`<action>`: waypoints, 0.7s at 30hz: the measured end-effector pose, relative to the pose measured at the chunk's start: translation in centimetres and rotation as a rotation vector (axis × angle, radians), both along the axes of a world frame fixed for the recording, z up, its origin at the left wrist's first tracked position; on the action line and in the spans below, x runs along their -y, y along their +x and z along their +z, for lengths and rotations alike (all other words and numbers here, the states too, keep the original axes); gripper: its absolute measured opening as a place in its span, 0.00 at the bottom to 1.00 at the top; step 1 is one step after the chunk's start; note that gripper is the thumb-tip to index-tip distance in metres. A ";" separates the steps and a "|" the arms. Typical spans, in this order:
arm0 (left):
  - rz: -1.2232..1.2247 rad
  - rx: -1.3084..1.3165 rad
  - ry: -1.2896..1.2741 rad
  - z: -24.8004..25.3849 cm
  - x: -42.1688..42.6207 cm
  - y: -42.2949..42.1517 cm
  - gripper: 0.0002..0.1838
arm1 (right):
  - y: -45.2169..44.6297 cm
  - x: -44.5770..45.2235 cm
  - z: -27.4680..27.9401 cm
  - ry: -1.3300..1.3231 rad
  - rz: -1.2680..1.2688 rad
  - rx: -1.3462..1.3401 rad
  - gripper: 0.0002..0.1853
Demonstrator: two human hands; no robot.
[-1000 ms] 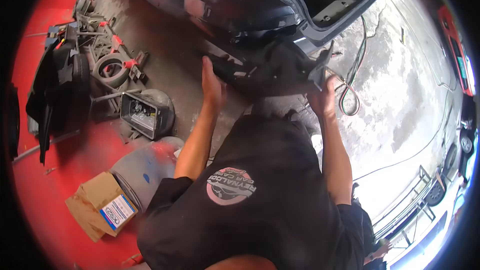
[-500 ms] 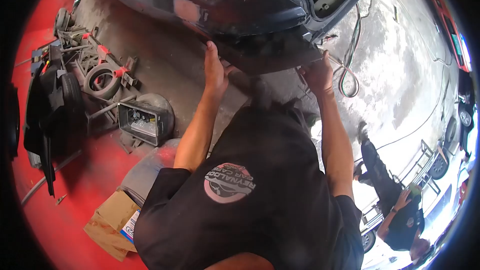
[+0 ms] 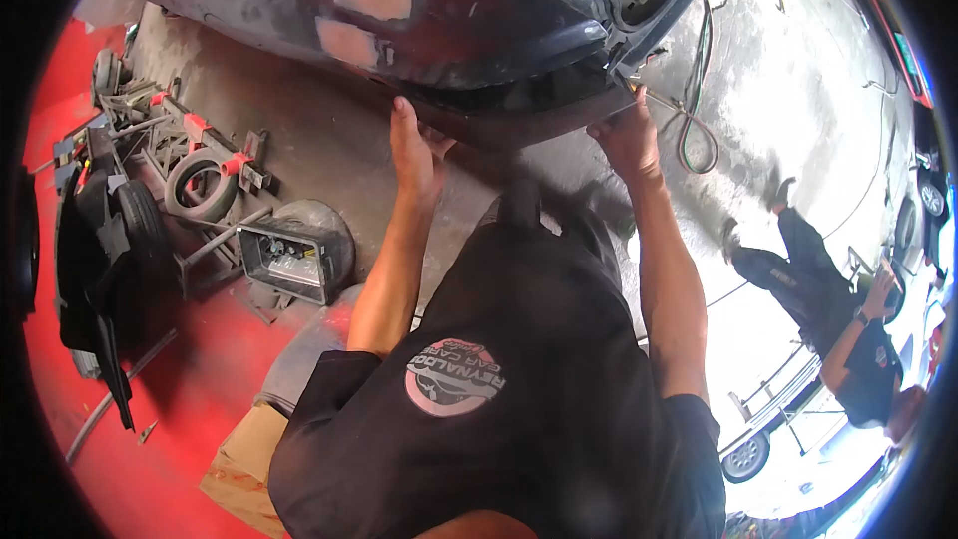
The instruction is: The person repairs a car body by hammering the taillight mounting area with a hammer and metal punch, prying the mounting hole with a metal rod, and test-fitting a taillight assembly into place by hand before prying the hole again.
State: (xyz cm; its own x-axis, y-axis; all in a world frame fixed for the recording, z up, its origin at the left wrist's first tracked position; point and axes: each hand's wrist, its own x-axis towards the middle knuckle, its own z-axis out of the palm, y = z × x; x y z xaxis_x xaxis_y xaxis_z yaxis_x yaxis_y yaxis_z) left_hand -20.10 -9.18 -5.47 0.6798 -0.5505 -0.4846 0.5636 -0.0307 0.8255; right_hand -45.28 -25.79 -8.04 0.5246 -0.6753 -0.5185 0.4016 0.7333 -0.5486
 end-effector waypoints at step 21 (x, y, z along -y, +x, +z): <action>-0.002 0.080 0.091 1.8 1.9 1.2 0.39 | 0.3 2.8 -3.8 -0.117 0.095 -0.196 0.35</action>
State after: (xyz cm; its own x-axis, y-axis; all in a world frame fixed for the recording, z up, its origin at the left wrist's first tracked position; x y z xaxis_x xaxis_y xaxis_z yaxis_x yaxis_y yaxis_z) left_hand -18.89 -11.04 -3.70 0.7175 -0.5078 -0.4767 0.4957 -0.1085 0.8617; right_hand -44.98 -28.61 -11.87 0.4853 -0.6893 -0.5380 0.2114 0.6895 -0.6927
